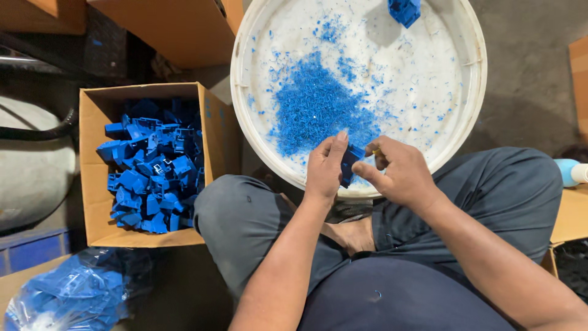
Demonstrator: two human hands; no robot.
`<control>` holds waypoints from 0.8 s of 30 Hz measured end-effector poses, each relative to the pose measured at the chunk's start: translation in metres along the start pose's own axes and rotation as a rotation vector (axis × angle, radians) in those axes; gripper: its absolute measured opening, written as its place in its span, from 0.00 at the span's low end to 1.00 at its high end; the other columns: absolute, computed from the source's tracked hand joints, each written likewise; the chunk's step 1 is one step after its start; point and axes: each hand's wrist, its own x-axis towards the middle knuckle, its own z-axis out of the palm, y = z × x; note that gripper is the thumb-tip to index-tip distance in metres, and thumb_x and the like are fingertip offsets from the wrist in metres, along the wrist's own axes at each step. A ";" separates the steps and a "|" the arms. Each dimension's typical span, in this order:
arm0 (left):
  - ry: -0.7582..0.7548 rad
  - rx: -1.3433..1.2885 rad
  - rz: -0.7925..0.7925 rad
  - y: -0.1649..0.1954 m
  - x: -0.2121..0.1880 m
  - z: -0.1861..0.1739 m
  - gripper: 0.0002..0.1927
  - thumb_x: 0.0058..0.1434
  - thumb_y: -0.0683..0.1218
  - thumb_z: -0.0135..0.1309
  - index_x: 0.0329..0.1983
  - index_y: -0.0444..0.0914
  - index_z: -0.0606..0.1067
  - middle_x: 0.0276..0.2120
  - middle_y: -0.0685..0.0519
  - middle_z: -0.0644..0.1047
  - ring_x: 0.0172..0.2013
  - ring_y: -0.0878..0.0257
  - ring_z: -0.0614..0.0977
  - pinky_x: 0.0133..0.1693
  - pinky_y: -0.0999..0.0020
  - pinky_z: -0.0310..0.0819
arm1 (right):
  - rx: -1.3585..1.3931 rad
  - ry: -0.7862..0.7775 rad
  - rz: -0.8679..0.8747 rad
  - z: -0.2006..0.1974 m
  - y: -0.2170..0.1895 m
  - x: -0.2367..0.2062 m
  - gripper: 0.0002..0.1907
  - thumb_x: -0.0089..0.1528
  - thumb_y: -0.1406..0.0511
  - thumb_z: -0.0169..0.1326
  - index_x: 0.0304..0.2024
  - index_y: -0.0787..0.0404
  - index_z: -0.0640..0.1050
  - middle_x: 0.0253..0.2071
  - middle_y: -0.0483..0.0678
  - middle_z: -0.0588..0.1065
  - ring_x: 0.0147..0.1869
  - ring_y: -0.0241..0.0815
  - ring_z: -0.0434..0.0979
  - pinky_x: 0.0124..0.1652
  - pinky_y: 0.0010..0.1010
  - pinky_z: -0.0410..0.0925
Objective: The person uses a tool to scrape excess material off blue plastic parts over a bucket, placing the finished parts into a box.
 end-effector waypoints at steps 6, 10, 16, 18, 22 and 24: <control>-0.009 -0.148 -0.068 0.001 -0.001 0.001 0.15 0.72 0.52 0.52 0.34 0.39 0.78 0.29 0.62 0.74 0.30 0.75 0.71 0.33 0.76 0.65 | -0.203 -0.018 -0.051 -0.004 -0.009 0.001 0.30 0.52 0.41 0.63 0.36 0.60 0.79 0.23 0.49 0.73 0.28 0.49 0.76 0.30 0.39 0.68; -0.015 -0.188 -0.110 0.003 -0.002 0.001 0.14 0.71 0.52 0.51 0.36 0.38 0.79 0.30 0.61 0.76 0.31 0.75 0.73 0.35 0.76 0.67 | -0.221 -0.018 -0.060 -0.003 -0.009 -0.001 0.31 0.52 0.40 0.64 0.35 0.60 0.78 0.24 0.49 0.74 0.29 0.50 0.76 0.31 0.39 0.68; -0.039 -0.183 -0.120 0.007 -0.004 0.002 0.15 0.72 0.52 0.51 0.35 0.37 0.78 0.30 0.60 0.76 0.30 0.73 0.73 0.34 0.75 0.67 | -0.244 0.005 -0.086 -0.004 -0.009 -0.002 0.33 0.49 0.40 0.65 0.35 0.61 0.78 0.25 0.49 0.74 0.30 0.51 0.76 0.32 0.40 0.69; -0.031 -0.174 -0.132 0.007 -0.005 0.003 0.15 0.72 0.52 0.51 0.36 0.38 0.78 0.29 0.60 0.76 0.30 0.74 0.73 0.34 0.75 0.67 | -0.225 0.004 -0.084 -0.004 -0.009 -0.002 0.35 0.49 0.39 0.65 0.36 0.62 0.78 0.27 0.49 0.75 0.30 0.50 0.77 0.32 0.39 0.69; -0.028 -0.128 -0.110 0.004 -0.003 0.003 0.15 0.72 0.52 0.51 0.35 0.38 0.78 0.29 0.62 0.74 0.30 0.75 0.70 0.33 0.76 0.65 | -0.281 -0.027 -0.034 -0.004 -0.011 -0.002 0.35 0.47 0.39 0.67 0.34 0.62 0.78 0.26 0.50 0.76 0.31 0.51 0.77 0.32 0.40 0.69; -0.035 -0.091 -0.075 0.001 -0.002 0.002 0.16 0.73 0.52 0.52 0.33 0.38 0.77 0.28 0.63 0.71 0.30 0.75 0.68 0.33 0.76 0.62 | -0.266 -0.020 -0.063 -0.004 -0.011 -0.003 0.35 0.48 0.40 0.67 0.36 0.63 0.78 0.27 0.50 0.76 0.31 0.51 0.78 0.33 0.40 0.70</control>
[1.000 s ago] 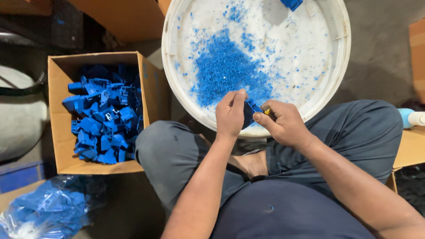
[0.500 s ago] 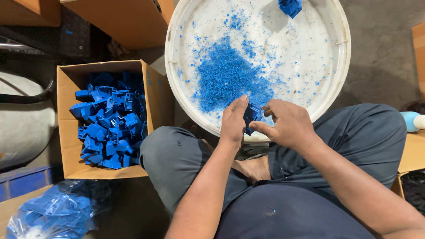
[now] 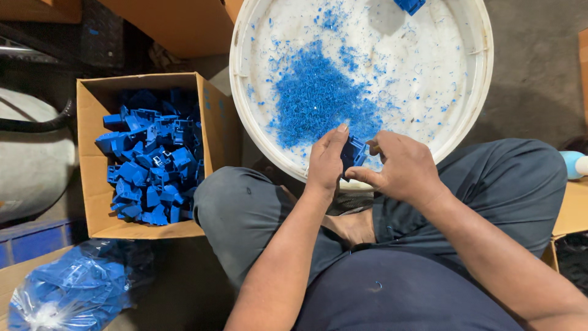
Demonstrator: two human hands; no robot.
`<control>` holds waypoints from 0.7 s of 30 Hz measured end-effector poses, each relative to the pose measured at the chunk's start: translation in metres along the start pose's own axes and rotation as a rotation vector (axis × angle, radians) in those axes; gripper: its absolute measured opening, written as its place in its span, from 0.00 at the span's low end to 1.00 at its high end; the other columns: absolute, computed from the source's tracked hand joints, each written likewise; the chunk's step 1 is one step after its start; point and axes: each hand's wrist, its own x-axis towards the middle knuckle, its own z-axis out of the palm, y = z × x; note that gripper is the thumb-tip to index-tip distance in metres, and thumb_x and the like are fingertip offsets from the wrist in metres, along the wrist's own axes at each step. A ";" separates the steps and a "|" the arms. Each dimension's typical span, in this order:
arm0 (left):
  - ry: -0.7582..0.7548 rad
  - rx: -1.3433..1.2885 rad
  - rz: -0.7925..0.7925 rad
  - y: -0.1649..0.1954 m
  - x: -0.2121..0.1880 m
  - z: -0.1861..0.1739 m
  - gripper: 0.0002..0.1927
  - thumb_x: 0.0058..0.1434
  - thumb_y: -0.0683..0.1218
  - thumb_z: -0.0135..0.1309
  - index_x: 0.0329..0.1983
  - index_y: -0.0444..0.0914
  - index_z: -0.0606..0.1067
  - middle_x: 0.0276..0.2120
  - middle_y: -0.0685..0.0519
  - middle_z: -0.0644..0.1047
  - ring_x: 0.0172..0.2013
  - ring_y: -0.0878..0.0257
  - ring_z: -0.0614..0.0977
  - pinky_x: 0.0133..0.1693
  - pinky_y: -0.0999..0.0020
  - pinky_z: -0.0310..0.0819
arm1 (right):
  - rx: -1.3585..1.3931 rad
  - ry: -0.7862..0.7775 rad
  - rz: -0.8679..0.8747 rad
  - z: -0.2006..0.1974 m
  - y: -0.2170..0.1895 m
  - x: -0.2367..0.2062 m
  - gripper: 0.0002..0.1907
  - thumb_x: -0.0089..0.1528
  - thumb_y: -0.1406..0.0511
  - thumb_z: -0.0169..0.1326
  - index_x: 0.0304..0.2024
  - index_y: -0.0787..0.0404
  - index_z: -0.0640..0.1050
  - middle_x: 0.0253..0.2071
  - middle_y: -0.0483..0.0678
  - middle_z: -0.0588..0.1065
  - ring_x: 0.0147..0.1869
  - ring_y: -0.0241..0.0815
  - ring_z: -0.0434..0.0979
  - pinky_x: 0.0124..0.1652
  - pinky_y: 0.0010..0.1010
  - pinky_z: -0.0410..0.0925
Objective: The person uses a tool to scrape excess material off blue plastic parts over a bucket, placing the finished parts into a box.
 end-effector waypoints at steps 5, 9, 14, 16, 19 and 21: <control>0.009 0.074 0.047 -0.006 0.001 -0.002 0.17 0.73 0.53 0.52 0.31 0.39 0.76 0.26 0.64 0.70 0.29 0.75 0.65 0.31 0.75 0.59 | -0.003 -0.023 -0.013 0.003 0.003 -0.002 0.35 0.47 0.40 0.67 0.35 0.64 0.77 0.28 0.51 0.76 0.32 0.52 0.78 0.33 0.41 0.70; 0.018 0.083 0.059 -0.006 0.001 0.000 0.17 0.71 0.53 0.52 0.32 0.38 0.77 0.27 0.63 0.71 0.31 0.75 0.66 0.34 0.75 0.61 | -0.025 -0.014 -0.073 0.010 0.004 -0.006 0.31 0.51 0.42 0.67 0.33 0.62 0.77 0.29 0.50 0.77 0.33 0.53 0.78 0.34 0.41 0.70; 0.029 0.163 0.087 -0.003 -0.001 -0.001 0.19 0.72 0.55 0.53 0.31 0.36 0.76 0.27 0.63 0.70 0.30 0.75 0.65 0.33 0.75 0.60 | -0.008 0.047 -0.092 0.016 0.002 -0.010 0.30 0.53 0.42 0.66 0.33 0.62 0.76 0.29 0.50 0.76 0.33 0.52 0.77 0.33 0.41 0.69; 0.030 0.188 0.075 -0.002 -0.002 0.000 0.20 0.71 0.56 0.53 0.31 0.36 0.76 0.26 0.63 0.69 0.29 0.74 0.65 0.31 0.75 0.59 | 0.025 0.043 -0.041 0.015 0.003 -0.010 0.32 0.50 0.42 0.66 0.34 0.62 0.77 0.26 0.50 0.74 0.29 0.51 0.76 0.31 0.40 0.69; 0.026 0.180 0.050 -0.001 -0.001 0.001 0.20 0.70 0.56 0.53 0.31 0.36 0.77 0.25 0.63 0.70 0.28 0.74 0.65 0.30 0.74 0.59 | 0.009 0.042 -0.056 0.013 0.004 -0.010 0.32 0.49 0.41 0.67 0.33 0.62 0.77 0.25 0.50 0.74 0.29 0.51 0.76 0.31 0.40 0.69; 0.024 0.160 0.037 -0.001 -0.001 0.002 0.19 0.70 0.56 0.54 0.31 0.36 0.77 0.25 0.63 0.70 0.28 0.75 0.65 0.30 0.74 0.60 | 0.005 -0.008 -0.031 0.014 0.005 -0.010 0.32 0.49 0.41 0.66 0.31 0.62 0.76 0.25 0.50 0.74 0.29 0.51 0.76 0.31 0.40 0.69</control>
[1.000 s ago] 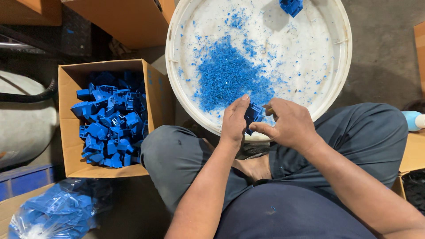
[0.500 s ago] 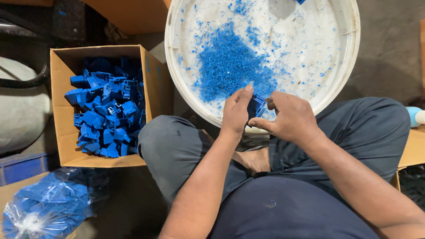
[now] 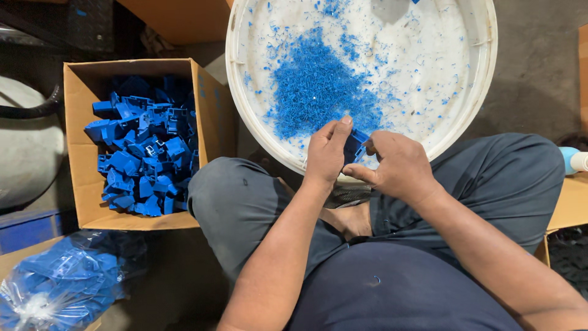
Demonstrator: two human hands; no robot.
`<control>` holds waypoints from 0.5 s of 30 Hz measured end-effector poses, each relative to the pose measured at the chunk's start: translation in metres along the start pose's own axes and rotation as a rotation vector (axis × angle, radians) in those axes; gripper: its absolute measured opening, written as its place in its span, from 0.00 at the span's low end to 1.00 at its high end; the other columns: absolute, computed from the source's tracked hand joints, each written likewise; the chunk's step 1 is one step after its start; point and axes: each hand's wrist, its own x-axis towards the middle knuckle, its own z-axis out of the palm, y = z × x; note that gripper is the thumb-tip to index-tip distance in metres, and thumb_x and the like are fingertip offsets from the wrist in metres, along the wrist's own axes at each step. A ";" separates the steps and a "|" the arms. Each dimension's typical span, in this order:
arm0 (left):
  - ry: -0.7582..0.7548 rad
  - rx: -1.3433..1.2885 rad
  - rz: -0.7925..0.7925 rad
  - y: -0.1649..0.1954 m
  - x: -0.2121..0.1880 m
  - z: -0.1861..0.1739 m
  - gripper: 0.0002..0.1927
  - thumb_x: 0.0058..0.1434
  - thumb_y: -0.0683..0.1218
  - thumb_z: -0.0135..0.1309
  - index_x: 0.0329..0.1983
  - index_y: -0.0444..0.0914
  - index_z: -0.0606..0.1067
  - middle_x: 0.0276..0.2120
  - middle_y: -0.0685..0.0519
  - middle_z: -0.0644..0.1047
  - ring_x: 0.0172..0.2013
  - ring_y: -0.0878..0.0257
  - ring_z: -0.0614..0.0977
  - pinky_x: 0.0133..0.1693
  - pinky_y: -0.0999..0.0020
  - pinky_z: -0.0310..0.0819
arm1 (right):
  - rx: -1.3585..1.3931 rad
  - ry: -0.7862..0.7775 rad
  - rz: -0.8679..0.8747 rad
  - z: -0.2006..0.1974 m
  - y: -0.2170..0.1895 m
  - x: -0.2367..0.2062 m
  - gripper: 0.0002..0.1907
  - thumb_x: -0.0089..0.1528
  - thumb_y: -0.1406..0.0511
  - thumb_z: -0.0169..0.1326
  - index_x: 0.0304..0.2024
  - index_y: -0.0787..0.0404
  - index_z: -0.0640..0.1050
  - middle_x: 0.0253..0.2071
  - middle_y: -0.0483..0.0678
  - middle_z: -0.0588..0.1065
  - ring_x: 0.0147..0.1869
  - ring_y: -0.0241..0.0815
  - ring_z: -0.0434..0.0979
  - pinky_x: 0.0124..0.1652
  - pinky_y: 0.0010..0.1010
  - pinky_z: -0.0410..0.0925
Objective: The person uses a tool to scrape excess material off blue plastic parts over a bucket, placing the finished parts into a box.
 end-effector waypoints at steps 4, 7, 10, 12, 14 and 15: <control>0.014 0.033 0.011 0.002 -0.002 0.000 0.21 0.70 0.56 0.54 0.28 0.37 0.74 0.24 0.63 0.67 0.28 0.74 0.63 0.29 0.73 0.58 | 0.000 -0.033 -0.031 0.003 0.002 0.000 0.31 0.53 0.41 0.64 0.31 0.62 0.76 0.27 0.50 0.76 0.33 0.52 0.78 0.33 0.42 0.69; 0.029 0.148 0.092 0.007 -0.004 0.001 0.23 0.71 0.57 0.54 0.25 0.37 0.72 0.22 0.62 0.66 0.27 0.73 0.63 0.28 0.72 0.58 | 0.057 -0.129 0.014 0.001 0.007 0.004 0.26 0.54 0.44 0.61 0.30 0.61 0.78 0.26 0.52 0.77 0.32 0.56 0.78 0.31 0.45 0.68; 0.069 0.293 0.200 0.012 -0.006 0.002 0.23 0.71 0.57 0.53 0.26 0.37 0.72 0.20 0.61 0.67 0.26 0.73 0.64 0.27 0.71 0.60 | 0.065 -0.257 0.123 -0.001 0.016 0.011 0.25 0.59 0.45 0.58 0.26 0.59 0.79 0.22 0.56 0.75 0.29 0.60 0.76 0.30 0.47 0.66; 0.103 0.367 0.260 0.015 -0.008 0.004 0.22 0.71 0.57 0.52 0.27 0.36 0.72 0.20 0.61 0.68 0.26 0.73 0.65 0.28 0.71 0.62 | 0.064 -0.313 0.118 0.000 0.020 0.014 0.26 0.61 0.45 0.56 0.24 0.60 0.78 0.21 0.57 0.74 0.28 0.60 0.75 0.29 0.47 0.65; 0.140 0.418 0.310 0.016 -0.009 0.005 0.21 0.71 0.56 0.51 0.29 0.36 0.74 0.20 0.61 0.70 0.26 0.73 0.67 0.29 0.71 0.65 | 0.067 -0.324 0.109 0.002 0.022 0.014 0.27 0.62 0.45 0.56 0.23 0.60 0.78 0.20 0.57 0.74 0.28 0.61 0.75 0.29 0.48 0.65; 0.137 0.363 0.290 0.016 -0.010 0.005 0.20 0.72 0.55 0.51 0.30 0.36 0.74 0.22 0.60 0.70 0.26 0.72 0.67 0.29 0.71 0.64 | 0.071 -0.307 0.102 0.003 0.021 0.012 0.27 0.62 0.45 0.56 0.23 0.61 0.78 0.21 0.57 0.74 0.28 0.62 0.75 0.28 0.48 0.65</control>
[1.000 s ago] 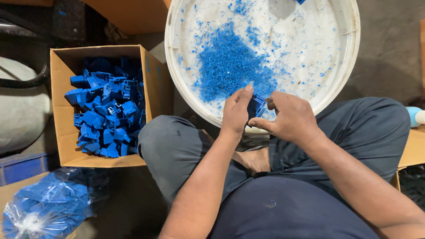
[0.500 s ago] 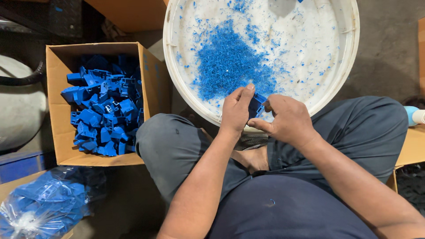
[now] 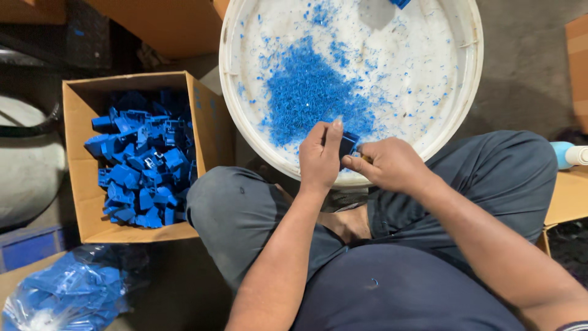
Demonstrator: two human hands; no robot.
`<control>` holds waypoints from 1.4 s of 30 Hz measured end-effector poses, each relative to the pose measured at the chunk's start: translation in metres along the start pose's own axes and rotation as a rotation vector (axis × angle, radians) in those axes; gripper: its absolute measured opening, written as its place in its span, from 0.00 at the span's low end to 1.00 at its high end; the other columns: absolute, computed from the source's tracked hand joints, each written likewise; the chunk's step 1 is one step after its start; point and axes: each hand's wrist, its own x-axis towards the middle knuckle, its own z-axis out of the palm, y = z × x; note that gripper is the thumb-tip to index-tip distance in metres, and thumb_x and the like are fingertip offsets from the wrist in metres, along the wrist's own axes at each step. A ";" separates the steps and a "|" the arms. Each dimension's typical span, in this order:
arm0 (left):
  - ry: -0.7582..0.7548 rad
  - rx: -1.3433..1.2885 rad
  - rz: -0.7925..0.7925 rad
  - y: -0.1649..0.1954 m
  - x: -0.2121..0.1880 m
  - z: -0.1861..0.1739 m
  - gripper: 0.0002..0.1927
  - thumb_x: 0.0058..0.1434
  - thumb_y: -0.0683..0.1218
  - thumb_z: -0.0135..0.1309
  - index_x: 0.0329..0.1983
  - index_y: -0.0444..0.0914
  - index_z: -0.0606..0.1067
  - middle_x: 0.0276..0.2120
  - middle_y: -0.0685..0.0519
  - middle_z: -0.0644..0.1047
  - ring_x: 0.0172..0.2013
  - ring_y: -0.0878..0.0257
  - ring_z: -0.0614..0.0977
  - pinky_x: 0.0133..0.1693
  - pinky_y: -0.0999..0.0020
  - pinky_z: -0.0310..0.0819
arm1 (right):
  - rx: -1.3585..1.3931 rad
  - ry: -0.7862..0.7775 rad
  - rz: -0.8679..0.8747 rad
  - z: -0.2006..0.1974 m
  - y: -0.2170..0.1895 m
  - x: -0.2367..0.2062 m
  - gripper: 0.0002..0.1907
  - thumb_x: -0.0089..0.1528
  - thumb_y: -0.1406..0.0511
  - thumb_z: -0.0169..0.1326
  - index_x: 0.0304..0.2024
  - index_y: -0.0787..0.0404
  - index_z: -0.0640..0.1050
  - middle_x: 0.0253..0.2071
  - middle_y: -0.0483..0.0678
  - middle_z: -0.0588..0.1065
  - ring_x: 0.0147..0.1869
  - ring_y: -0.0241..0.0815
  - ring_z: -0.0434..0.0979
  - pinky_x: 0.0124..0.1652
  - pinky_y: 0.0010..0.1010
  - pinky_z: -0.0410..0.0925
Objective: The person uses a tool to scrape excess material off blue plastic parts over a bucket, placing the finished parts into a box.
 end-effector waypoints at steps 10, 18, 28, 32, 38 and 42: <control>-0.141 -0.416 -0.041 -0.004 -0.003 -0.004 0.03 0.67 0.41 0.52 0.38 0.35 0.73 0.36 0.55 0.75 0.39 0.68 0.73 0.45 0.71 0.68 | 0.143 0.211 0.041 -0.003 -0.017 -0.007 0.25 0.56 0.44 0.59 0.29 0.59 0.79 0.24 0.53 0.76 0.29 0.58 0.77 0.28 0.45 0.67; -0.206 -0.530 -0.010 0.000 -0.006 -0.007 0.04 0.61 0.35 0.49 0.37 0.35 0.71 0.39 0.51 0.74 0.42 0.65 0.72 0.50 0.69 0.66 | 0.042 0.137 0.079 -0.002 -0.019 -0.007 0.31 0.58 0.40 0.56 0.23 0.61 0.74 0.21 0.54 0.74 0.29 0.60 0.75 0.29 0.48 0.65; -0.200 -0.495 -0.013 0.001 -0.007 -0.006 0.05 0.61 0.34 0.49 0.37 0.35 0.70 0.39 0.52 0.73 0.41 0.66 0.72 0.47 0.70 0.67 | -0.019 0.093 0.082 0.002 -0.019 -0.009 0.30 0.62 0.41 0.50 0.23 0.59 0.76 0.21 0.56 0.74 0.30 0.62 0.76 0.29 0.51 0.65; -0.191 -0.496 -0.050 0.000 -0.009 -0.005 0.05 0.62 0.34 0.50 0.37 0.36 0.71 0.38 0.53 0.73 0.38 0.67 0.71 0.41 0.71 0.67 | -0.054 0.100 0.093 0.004 -0.022 -0.010 0.29 0.62 0.42 0.50 0.24 0.58 0.78 0.22 0.55 0.75 0.31 0.62 0.77 0.30 0.52 0.66; -0.104 -0.389 0.016 -0.002 -0.010 -0.003 0.01 0.68 0.39 0.53 0.40 0.36 0.73 0.37 0.57 0.74 0.39 0.70 0.72 0.44 0.74 0.68 | -0.021 0.101 0.048 0.007 -0.024 -0.016 0.27 0.61 0.44 0.54 0.25 0.59 0.78 0.24 0.54 0.76 0.32 0.59 0.77 0.31 0.48 0.67; -0.017 -0.374 -0.066 -0.008 -0.007 0.000 0.11 0.70 0.48 0.56 0.35 0.37 0.75 0.30 0.62 0.73 0.31 0.75 0.68 0.34 0.77 0.62 | 0.102 0.238 0.008 0.001 -0.022 -0.022 0.24 0.53 0.47 0.64 0.32 0.60 0.79 0.24 0.51 0.74 0.27 0.52 0.75 0.29 0.43 0.67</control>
